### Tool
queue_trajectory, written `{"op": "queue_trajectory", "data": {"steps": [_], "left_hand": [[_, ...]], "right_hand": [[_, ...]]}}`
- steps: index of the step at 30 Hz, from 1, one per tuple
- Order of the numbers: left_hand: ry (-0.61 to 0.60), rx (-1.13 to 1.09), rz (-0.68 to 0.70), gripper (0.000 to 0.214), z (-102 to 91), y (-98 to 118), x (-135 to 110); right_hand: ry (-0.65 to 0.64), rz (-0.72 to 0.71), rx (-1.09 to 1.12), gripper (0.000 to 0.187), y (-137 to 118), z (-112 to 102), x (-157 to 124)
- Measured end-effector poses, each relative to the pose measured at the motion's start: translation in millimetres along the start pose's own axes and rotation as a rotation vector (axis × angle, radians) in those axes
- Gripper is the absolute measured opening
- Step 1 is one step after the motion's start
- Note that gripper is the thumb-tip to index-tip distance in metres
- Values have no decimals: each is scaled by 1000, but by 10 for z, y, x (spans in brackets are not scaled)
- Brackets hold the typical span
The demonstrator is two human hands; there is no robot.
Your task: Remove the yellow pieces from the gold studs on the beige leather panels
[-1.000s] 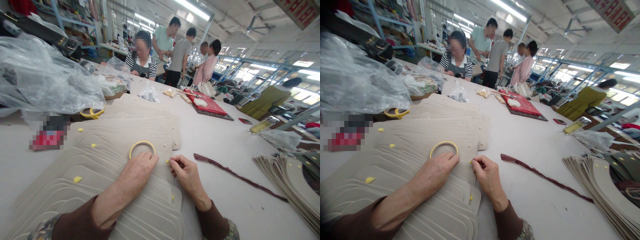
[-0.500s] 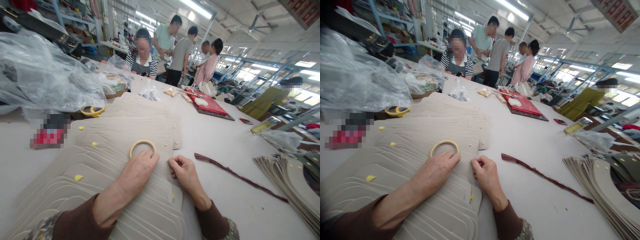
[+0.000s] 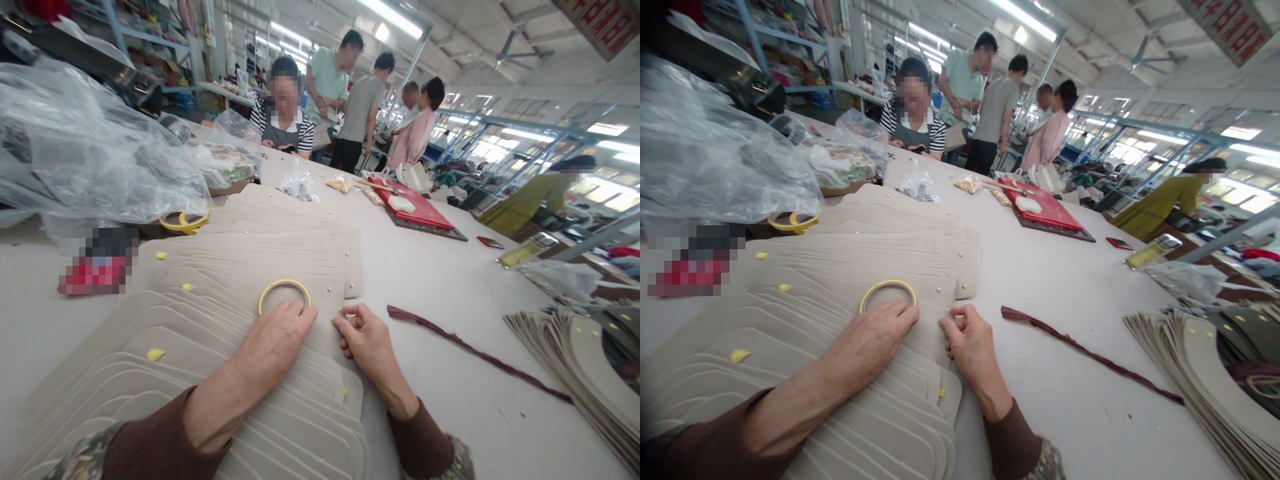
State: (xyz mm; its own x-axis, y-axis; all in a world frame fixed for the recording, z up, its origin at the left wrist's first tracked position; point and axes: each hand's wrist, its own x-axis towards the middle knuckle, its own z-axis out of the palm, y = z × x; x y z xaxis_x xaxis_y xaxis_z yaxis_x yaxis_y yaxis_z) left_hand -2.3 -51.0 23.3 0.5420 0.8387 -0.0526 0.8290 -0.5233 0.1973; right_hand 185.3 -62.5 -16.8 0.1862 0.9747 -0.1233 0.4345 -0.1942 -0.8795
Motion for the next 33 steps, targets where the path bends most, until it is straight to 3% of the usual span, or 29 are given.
{"op": "queue_trajectory", "data": {"steps": [3,9,15,21,26,30,33], "left_hand": [[5,-13,-1,24,14,-8,-1],[27,-27,53,23,76,-48,-20],[54,-28,120,20,84,-84,-22],[69,-71,100,21,9,-106,-122],[94,-28,35,21,-305,-127,-269],[87,95,26,22,-479,-200,-142],[88,116,79,22,-392,-239,18]], "right_hand": [[10,-50,24,24,39,-34,-52],[98,-337,-300,22,28,-8,-122],[108,-369,-308,17,-1,57,12],[-47,-348,-334,15,-59,7,-39],[-243,-298,-332,17,-93,-90,-126],[-339,-289,-280,19,-98,-150,-104],[-352,-303,-297,18,-112,-159,-105]]}}
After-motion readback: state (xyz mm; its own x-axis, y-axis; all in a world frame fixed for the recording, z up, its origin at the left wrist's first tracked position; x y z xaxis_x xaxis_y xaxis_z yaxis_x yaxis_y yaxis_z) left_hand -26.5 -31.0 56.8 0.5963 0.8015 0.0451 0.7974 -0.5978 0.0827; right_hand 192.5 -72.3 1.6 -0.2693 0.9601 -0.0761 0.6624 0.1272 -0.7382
